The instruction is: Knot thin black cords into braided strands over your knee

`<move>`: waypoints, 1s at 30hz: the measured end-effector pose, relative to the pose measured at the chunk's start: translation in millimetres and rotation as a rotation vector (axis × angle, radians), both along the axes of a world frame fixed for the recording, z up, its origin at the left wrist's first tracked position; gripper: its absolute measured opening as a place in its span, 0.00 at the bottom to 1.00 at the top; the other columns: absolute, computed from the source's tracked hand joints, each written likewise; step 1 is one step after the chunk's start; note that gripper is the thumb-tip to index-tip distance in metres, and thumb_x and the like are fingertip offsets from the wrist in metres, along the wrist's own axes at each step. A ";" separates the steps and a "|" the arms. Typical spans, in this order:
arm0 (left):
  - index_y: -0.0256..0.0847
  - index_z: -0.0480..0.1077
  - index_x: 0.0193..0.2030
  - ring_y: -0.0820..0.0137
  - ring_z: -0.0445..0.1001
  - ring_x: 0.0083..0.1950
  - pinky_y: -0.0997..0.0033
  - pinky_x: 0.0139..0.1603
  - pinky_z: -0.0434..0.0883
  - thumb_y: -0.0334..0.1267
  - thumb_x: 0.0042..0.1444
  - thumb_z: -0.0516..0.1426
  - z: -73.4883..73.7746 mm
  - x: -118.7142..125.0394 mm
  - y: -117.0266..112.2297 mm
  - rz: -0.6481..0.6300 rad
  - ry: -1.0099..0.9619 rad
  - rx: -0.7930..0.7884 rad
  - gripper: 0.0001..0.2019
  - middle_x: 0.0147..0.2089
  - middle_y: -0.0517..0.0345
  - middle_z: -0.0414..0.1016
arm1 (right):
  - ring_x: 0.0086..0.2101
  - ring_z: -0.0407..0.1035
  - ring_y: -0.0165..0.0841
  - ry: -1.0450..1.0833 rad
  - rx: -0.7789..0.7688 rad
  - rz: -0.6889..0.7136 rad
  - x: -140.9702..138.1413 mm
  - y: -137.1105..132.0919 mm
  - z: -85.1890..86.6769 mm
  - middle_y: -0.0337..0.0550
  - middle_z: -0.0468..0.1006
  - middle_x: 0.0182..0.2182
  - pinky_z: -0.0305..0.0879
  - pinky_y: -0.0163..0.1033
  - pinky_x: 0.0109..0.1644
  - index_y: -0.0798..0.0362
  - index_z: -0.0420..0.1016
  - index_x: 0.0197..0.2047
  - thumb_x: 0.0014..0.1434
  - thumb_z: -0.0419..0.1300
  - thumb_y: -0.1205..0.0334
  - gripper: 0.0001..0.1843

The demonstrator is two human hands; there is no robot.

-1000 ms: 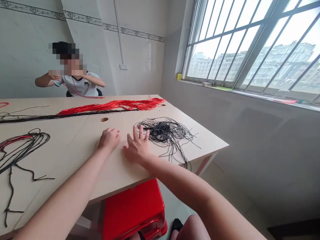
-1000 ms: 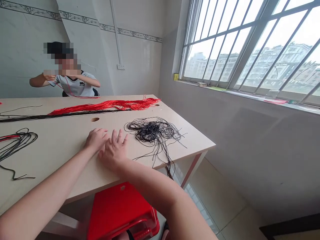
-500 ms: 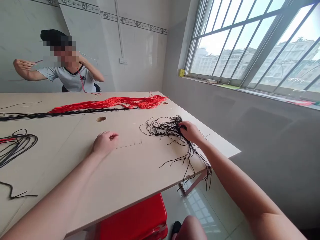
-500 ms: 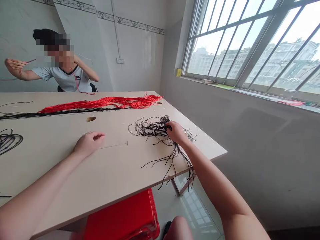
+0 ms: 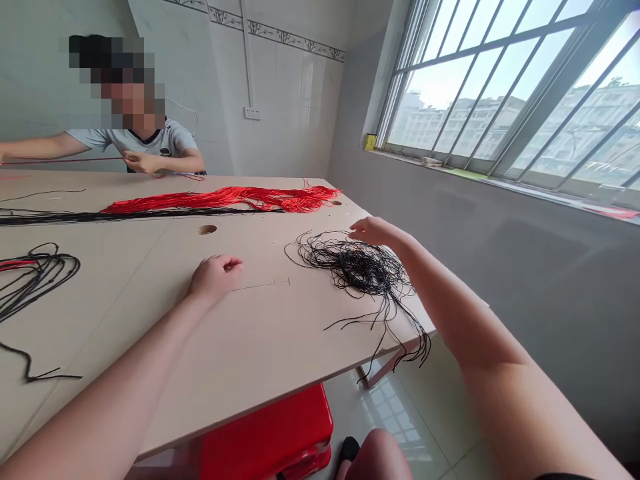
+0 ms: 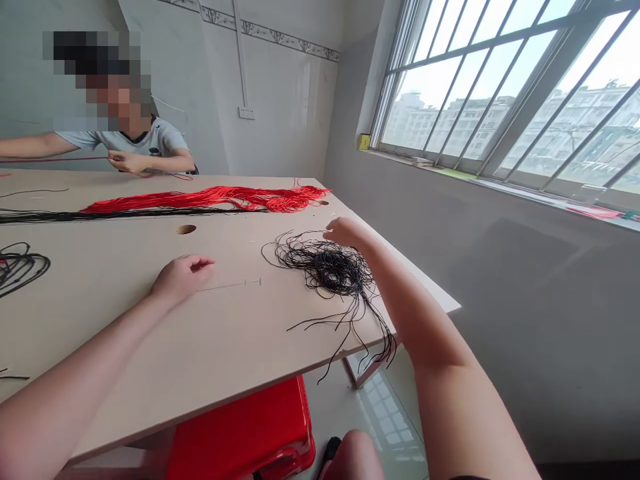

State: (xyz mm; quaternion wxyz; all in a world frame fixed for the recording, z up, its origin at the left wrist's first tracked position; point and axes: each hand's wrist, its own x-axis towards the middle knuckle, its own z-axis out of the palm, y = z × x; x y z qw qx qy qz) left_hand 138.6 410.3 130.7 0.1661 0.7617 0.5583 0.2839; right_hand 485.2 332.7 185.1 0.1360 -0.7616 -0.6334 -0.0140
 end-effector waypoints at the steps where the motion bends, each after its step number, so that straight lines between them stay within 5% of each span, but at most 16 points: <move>1: 0.43 0.73 0.36 0.66 0.74 0.41 0.70 0.43 0.69 0.39 0.48 0.54 -0.4 0.1 -0.2 -0.003 -0.005 0.000 0.09 0.42 0.57 0.78 | 0.46 0.72 0.38 -0.023 0.019 -0.016 -1.2 12.4 5.4 0.49 0.78 0.45 0.65 0.42 0.51 0.55 0.74 0.51 0.60 0.55 0.60 0.18; 4: 0.42 0.73 0.36 0.66 0.74 0.41 0.70 0.44 0.69 0.38 0.49 0.54 -1.3 -0.5 -0.8 -0.010 -0.016 -0.003 0.10 0.42 0.57 0.78 | 0.51 0.68 0.37 -0.074 0.009 -0.019 -12.9 50.7 4.4 0.49 0.76 0.49 0.63 0.42 0.55 0.54 0.72 0.53 0.63 0.50 0.65 0.17; 7: 0.41 0.73 0.37 0.67 0.74 0.41 0.71 0.42 0.69 0.37 0.49 0.54 -2.0 -1.7 -1.5 -0.023 -0.022 -0.009 0.10 0.41 0.57 0.78 | 0.49 0.68 0.36 -0.110 -0.051 0.005 -27.8 79.4 -18.5 0.48 0.72 0.51 0.65 0.45 0.54 0.52 0.69 0.53 0.63 0.53 0.61 0.15; 10: 0.41 0.74 0.37 0.67 0.75 0.41 0.72 0.41 0.69 0.37 0.49 0.54 -4.1 -2.2 -1.5 -0.028 -0.028 -0.006 0.11 0.41 0.57 0.79 | 0.46 0.69 0.35 -0.139 -0.123 0.015 -33.5 94.8 -41.0 0.47 0.70 0.51 0.69 0.48 0.49 0.53 0.67 0.53 0.63 0.55 0.56 0.17; 14: 0.41 0.74 0.37 0.66 0.75 0.43 0.71 0.43 0.69 0.38 0.49 0.54 -9.1 -2.0 0.2 -0.028 -0.033 0.002 0.11 0.42 0.56 0.79 | 0.46 0.69 0.35 -0.168 -0.170 -0.002 -29.0 102.4 -50.8 0.47 0.70 0.50 0.69 0.47 0.49 0.54 0.68 0.52 0.63 0.55 0.56 0.17; 24: 0.43 0.75 0.36 0.65 0.74 0.44 0.70 0.43 0.69 0.39 0.48 0.54 -14.3 -3.0 1.5 -0.054 -0.042 -0.001 0.11 0.39 0.58 0.79 | 0.43 0.70 0.33 -0.029 -0.056 -0.118 -31.9 95.2 -38.4 0.46 0.73 0.46 0.70 0.45 0.47 0.55 0.70 0.48 0.63 0.55 0.56 0.14; 30: 0.43 0.75 0.36 0.66 0.74 0.44 0.70 0.43 0.69 0.39 0.49 0.54 -14.7 -3.8 2.0 -0.063 -0.051 -0.001 0.11 0.39 0.58 0.79 | 0.26 0.66 0.29 0.159 0.108 -0.250 -19.0 93.7 7.7 0.49 0.76 0.29 0.65 0.38 0.31 0.60 0.75 0.33 0.59 0.54 0.67 0.10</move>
